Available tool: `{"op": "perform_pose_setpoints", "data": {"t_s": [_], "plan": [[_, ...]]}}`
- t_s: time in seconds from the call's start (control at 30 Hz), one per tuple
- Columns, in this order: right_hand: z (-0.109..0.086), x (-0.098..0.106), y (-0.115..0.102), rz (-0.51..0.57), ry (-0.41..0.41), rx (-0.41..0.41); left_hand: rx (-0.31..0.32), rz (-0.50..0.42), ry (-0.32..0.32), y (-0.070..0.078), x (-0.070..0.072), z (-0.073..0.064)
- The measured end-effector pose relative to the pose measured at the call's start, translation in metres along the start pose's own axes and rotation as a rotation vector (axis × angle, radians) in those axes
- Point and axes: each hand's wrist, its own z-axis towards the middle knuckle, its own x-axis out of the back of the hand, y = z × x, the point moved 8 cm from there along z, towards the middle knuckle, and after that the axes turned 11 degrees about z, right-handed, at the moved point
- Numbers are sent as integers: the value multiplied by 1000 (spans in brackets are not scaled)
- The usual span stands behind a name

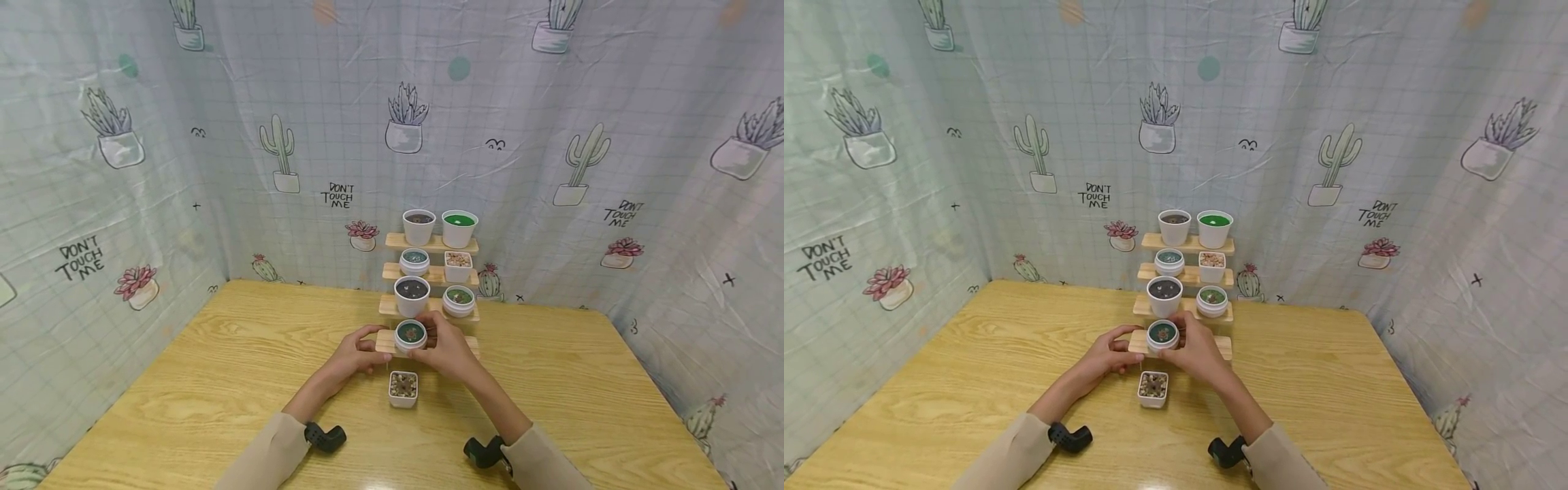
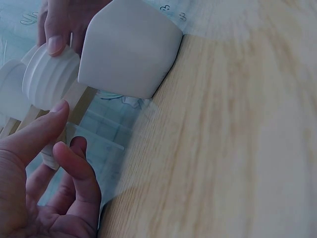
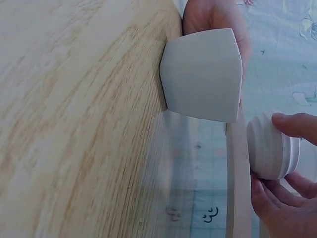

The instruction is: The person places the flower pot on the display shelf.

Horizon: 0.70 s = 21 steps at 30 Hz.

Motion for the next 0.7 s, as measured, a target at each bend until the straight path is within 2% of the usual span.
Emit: {"op": "perform_pose_setpoints", "data": {"t_s": [0.7], "plan": [[-2,0,2,20,25,-30,-13,7,-1,1,0,-2]]}}
